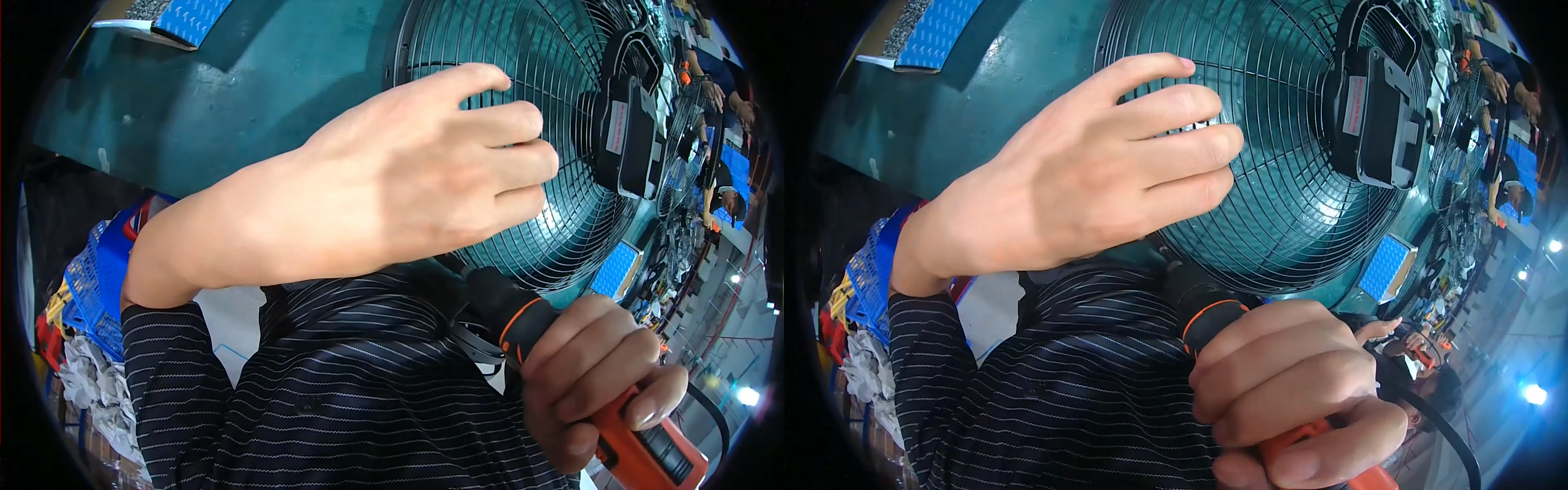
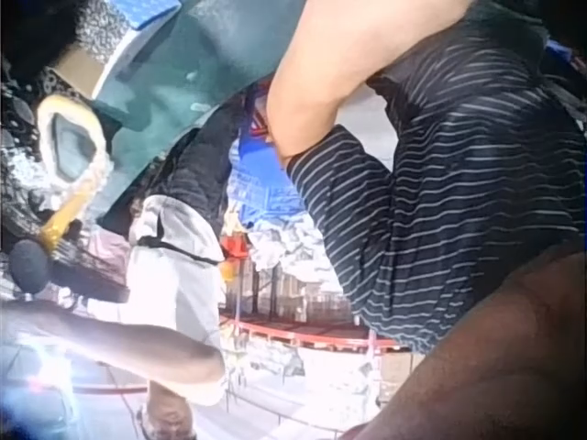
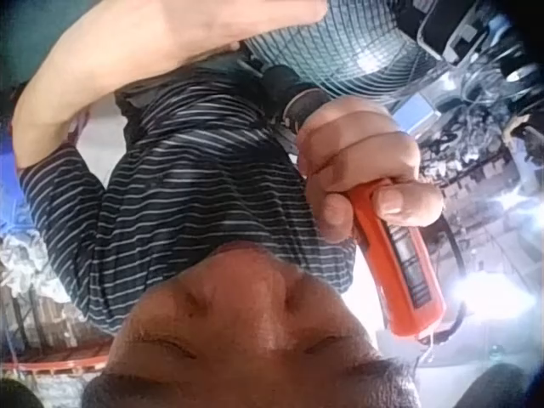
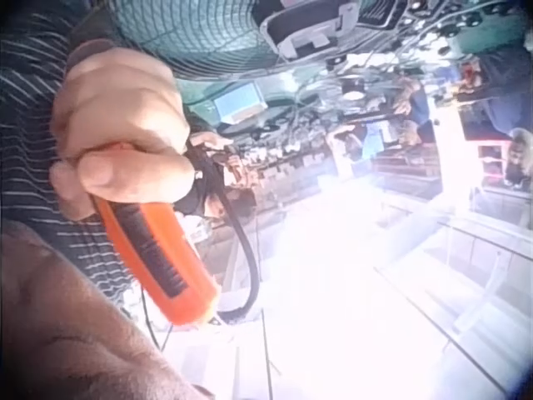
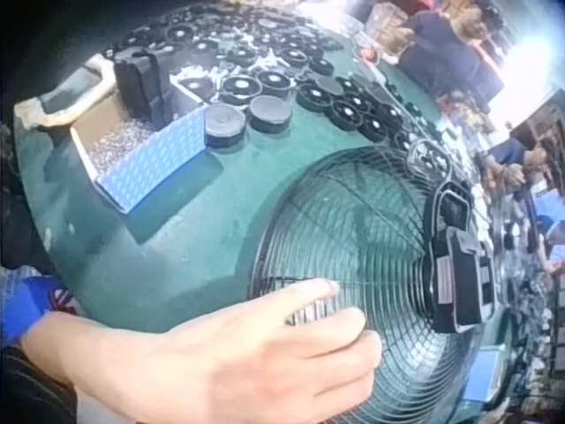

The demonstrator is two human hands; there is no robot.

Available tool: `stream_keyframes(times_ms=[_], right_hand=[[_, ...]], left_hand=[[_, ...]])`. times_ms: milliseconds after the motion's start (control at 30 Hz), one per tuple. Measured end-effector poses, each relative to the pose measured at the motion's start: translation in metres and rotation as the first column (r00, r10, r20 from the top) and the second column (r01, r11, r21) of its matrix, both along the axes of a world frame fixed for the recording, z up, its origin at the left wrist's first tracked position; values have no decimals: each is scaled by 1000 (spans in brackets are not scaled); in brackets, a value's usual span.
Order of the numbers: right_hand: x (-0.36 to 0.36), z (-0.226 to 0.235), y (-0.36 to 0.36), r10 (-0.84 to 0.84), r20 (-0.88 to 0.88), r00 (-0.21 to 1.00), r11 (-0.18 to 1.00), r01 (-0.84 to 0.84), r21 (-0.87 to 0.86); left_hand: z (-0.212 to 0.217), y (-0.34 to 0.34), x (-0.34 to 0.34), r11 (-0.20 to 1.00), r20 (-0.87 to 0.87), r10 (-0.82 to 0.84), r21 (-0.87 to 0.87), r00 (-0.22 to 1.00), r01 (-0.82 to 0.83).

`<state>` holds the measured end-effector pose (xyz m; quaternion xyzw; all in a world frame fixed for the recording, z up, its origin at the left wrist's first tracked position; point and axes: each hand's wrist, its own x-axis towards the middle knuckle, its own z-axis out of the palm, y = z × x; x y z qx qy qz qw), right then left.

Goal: Assembling industrial fan guards and motors using a power screwdriver.

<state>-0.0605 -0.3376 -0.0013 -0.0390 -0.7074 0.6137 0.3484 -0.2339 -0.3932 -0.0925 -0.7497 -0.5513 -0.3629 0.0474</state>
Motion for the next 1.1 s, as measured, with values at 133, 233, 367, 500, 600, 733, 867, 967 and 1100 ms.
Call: stream_keyframes(times_ms=[133, 233, 367, 500, 600, 733, 867, 967, 1100], right_hand=[[-8, 4, 15, 201, 47, 979, 980, -200, -10], [1, 7, 21, 256, -33, 966, 961, -258, -95], [38, 7, 24, 21, -217, 976, 936, -96, -340], [89, 6, 24, -434, -294, 852, 747, 158, -646], [129, -2, 4, -575, -270, 772, 709, 307, -635], [179, -26, -26, -724, -167, 670, 581, 461, -671], [209, -50, -31, -784, -96, 613, 491, 520, -699], [216, -66, -20, -774, -11, 633, 435, 519, -736], [217, -84, -11, -781, 187, 595, 358, 673, -647]], left_hand=[[2, -2, -5, 998, 9, -47, -50, 999, 48], [12, -8, -14, 964, 62, -183, -186, 981, 191], [38, -7, -12, 921, 61, -135, -361, 989, 148], [59, 9, 17, 994, -192, -106, -20, 976, 104], [55, 11, 31, 991, -257, -121, 17, 959, 130], [45, 3, 32, 995, -272, -66, 58, 960, 85], [52, -3, 40, 991, -318, -60, -131, 946, 19], [61, -1, 52, 994, -335, -51, -112, 941, 14], [73, 2, 63, 990, -347, -69, -141, 935, 20]])
